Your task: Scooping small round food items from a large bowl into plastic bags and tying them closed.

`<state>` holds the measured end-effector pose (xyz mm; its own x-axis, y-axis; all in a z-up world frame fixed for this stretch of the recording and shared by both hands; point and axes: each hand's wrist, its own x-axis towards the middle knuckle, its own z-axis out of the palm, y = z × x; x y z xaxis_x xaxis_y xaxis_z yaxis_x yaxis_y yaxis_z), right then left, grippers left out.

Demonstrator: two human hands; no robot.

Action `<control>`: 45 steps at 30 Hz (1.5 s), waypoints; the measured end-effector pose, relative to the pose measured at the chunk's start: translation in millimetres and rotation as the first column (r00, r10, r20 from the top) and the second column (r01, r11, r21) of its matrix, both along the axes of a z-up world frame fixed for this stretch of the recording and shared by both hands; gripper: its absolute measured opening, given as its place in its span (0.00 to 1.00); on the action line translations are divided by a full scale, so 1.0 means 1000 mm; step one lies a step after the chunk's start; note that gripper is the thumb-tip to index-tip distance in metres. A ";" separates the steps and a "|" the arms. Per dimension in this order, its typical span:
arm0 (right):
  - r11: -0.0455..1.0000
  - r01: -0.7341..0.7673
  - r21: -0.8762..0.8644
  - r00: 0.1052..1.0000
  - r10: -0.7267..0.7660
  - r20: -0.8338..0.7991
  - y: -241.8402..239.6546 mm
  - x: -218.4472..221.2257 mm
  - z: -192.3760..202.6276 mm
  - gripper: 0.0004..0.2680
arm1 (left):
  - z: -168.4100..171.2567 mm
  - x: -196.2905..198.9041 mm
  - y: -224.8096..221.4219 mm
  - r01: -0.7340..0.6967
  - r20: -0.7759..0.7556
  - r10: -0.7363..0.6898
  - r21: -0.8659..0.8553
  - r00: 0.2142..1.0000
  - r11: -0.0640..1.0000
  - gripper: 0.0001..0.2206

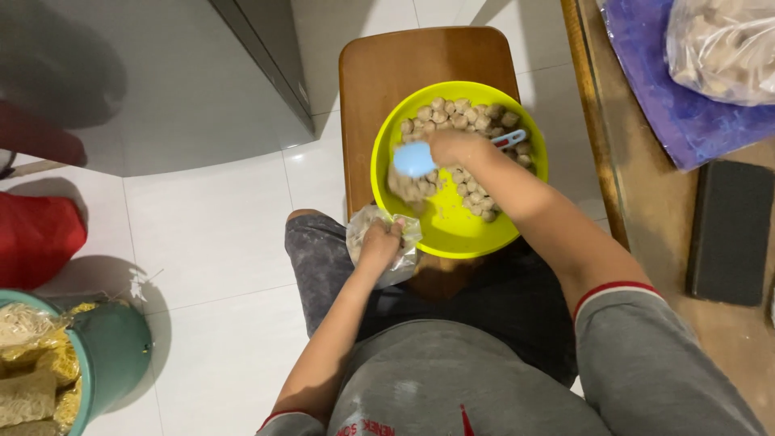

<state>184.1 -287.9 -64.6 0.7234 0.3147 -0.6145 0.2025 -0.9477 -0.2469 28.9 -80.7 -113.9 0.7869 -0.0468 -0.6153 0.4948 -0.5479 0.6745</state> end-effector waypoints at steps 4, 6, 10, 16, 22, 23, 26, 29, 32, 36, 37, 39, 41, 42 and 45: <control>0.972 -0.154 -0.180 0.988 0.151 -0.031 0.018 -0.034 0.018 0.20 | 0.001 0.008 0.001 -0.019 0.024 0.019 -0.001 1.000 1.000 0.23; 0.996 -0.002 -0.089 0.999 -0.002 -0.038 0.014 -0.040 0.027 0.22 | 0.013 0.011 0.002 -0.016 0.026 0.016 -0.012 1.000 1.000 0.24; 0.985 0.143 -0.100 0.986 -0.133 0.102 -0.002 -0.070 0.063 0.15 | 0.030 0.008 0.003 0.008 0.014 -0.008 -0.029 1.000 1.000 0.26; 0.965 0.236 -0.116 0.824 -0.136 0.550 -0.021 -0.087 0.002 0.13 | 0.077 0.004 0.001 0.003 -0.006 -0.003 -0.034 1.000 0.999 0.28; 0.952 0.265 -0.152 0.894 -0.184 0.409 -0.030 -0.092 -0.047 0.16 | 0.038 0.008 0.004 -0.010 -0.006 0.009 -0.044 1.000 0.999 0.27; 0.935 0.320 -0.155 0.897 -0.246 0.368 -0.034 -0.090 -0.069 0.15 | 0.040 0.008 0.004 -0.012 -0.001 0.011 -0.049 1.000 0.999 0.26; 0.910 0.398 -0.117 0.889 -0.352 0.292 -0.033 -0.084 -0.091 0.14 | 0.042 0.008 0.003 -0.011 0.001 0.011 -0.053 1.000 0.999 0.26; 0.872 0.489 -0.021 0.868 -0.484 0.115 -0.019 -0.078 -0.078 0.16 | 0.027 0.011 0.005 -0.009 0.007 0.010 -0.047 1.000 0.999 0.26; 0.809 0.585 0.060 0.810 -0.579 -0.091 -0.021 -0.074 -0.100 0.16 | 0.027 0.010 0.006 0.006 -0.006 -0.006 -0.043 1.000 0.999 0.28; 0.700 0.678 0.222 0.730 -0.610 -0.309 -0.038 -0.057 -0.159 0.12 | 0.053 0.008 0.004 0.023 -0.036 -0.025 -0.032 0.999 0.999 0.30; 0.701 0.677 0.223 0.731 -0.608 -0.309 -0.036 -0.053 -0.157 0.12 | 0.045 0.010 0.005 0.022 -0.036 -0.023 -0.031 0.999 0.999 0.30; 0.508 0.836 0.206 0.523 -0.628 -0.576 -0.033 -0.049 -0.154 0.11 | 0.029 0.011 0.007 0.011 -0.028 -0.013 -0.040 1.000 0.999 0.30; 0.481 0.852 0.208 0.499 -0.621 -0.604 -0.028 -0.053 -0.132 0.13 | 0.031 0.010 0.008 0.016 -0.032 -0.018 -0.037 0.999 0.999 0.30; 0.454 0.865 0.213 0.477 -0.618 -0.625 -0.027 -0.052 -0.121 0.14 | 0.033 0.011 0.007 0.024 -0.029 -0.025 -0.039 0.999 0.999 0.30; 0.503 0.828 0.248 0.548 -0.631 -0.549 -0.023 -0.049 -0.139 0.13 | 0.106 0.007 0.001 0.016 -0.042 -0.018 -0.063 0.999 0.998 0.30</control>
<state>134.9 -311.3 -203.6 0.5831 0.0647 -0.8098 -0.7035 -0.4584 -0.5432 35.8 -79.2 -7.7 0.7586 -0.0993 -0.6440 0.5150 -0.5142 0.6858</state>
